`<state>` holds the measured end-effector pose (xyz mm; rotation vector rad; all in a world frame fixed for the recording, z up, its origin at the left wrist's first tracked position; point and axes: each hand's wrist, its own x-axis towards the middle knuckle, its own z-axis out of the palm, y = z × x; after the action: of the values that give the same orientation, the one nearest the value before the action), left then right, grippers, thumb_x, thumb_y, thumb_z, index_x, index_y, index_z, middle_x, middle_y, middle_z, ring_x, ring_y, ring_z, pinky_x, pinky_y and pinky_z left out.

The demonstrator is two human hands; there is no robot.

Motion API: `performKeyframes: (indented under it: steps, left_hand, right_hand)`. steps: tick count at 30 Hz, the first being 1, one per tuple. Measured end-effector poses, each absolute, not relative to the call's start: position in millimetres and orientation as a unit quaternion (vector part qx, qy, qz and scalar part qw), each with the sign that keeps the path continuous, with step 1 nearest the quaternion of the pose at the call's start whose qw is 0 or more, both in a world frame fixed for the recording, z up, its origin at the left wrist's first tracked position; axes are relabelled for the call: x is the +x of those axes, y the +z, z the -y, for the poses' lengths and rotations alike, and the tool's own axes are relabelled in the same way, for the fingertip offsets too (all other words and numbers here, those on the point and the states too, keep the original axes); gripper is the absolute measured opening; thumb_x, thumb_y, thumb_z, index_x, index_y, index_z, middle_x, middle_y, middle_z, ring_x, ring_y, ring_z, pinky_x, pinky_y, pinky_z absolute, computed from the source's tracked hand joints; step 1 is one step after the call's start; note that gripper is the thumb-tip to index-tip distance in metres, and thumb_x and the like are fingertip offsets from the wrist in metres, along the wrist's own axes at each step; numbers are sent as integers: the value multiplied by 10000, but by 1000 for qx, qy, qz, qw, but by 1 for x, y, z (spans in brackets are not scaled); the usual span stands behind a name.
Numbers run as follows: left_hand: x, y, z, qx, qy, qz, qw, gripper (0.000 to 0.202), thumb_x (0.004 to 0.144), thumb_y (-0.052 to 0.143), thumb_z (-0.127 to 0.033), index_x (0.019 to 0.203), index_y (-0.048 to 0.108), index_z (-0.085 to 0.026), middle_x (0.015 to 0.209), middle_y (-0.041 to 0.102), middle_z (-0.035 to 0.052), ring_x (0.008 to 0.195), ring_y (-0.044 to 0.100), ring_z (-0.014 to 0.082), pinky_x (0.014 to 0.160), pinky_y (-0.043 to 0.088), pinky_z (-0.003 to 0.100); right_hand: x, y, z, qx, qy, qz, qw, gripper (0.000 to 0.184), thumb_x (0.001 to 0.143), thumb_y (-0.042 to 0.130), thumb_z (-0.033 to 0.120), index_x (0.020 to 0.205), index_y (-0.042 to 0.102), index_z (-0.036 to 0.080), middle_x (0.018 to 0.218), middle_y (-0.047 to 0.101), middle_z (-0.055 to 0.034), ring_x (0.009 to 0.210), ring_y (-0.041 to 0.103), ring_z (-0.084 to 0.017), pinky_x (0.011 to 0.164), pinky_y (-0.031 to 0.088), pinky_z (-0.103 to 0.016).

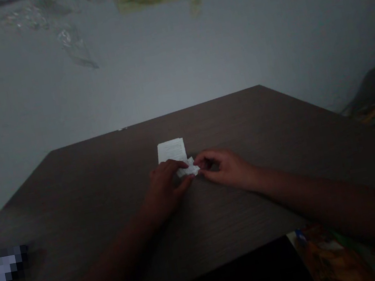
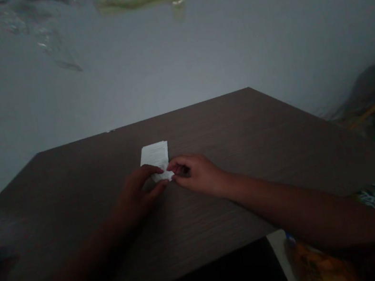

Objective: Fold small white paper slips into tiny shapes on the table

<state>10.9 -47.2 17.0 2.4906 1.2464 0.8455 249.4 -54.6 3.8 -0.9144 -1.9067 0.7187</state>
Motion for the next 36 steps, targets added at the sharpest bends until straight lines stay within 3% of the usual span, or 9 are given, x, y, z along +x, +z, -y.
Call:
performKeyframes:
  steps: [3, 9, 17, 24, 36]
  left_hand:
    - [12, 17, 49, 863, 269, -418, 89, 256, 957, 766, -284, 1202, 711, -233, 1252, 765, 105, 1246, 692, 345, 1093, 499, 600]
    - [10, 17, 47, 865, 243, -429, 90, 321, 918, 801, -277, 1223, 700, -265, 1284, 771, 101, 1276, 687, 365, 1090, 504, 601]
    - [5, 14, 42, 865, 235, -430, 112, 273, 945, 783, -304, 1208, 725, -259, 1250, 787, 79, 1254, 695, 328, 1120, 472, 583]
    - [5, 16, 43, 862, 246, -427, 117, 222, 950, 780, -338, 1163, 753, -279, 1216, 808, 78, 1226, 710, 327, 1094, 485, 568]
    - [5, 12, 42, 857, 241, -432, 145, 242, 977, 779, -370, 1184, 753, -248, 1195, 801, 77, 1153, 740, 312, 1091, 521, 555]
  right_hand:
    - [246, -1, 52, -387, 349, 741, 424, 144, 898, 739, 176, 1028, 766, 230, 995, 780, -31, 890, 718, -183, 834, 580, -350]
    - [246, -8, 47, -385, 414, 704, 430, 217, 869, 719, 115, 1048, 769, 228, 990, 784, -20, 888, 728, -173, 873, 602, -368]
    - [248, -10, 46, -395, 431, 689, 429, 227, 863, 744, 127, 1064, 770, 230, 977, 785, -18, 894, 734, -173, 887, 614, -378]
    - [250, -6, 48, -394, 454, 674, 429, 190, 874, 812, 233, 1056, 762, 216, 944, 780, -23, 868, 726, -175, 858, 606, -369]
    - [247, -8, 46, -404, 478, 646, 437, 135, 865, 795, 227, 992, 750, 233, 955, 791, -26, 889, 734, -185, 876, 613, -386]
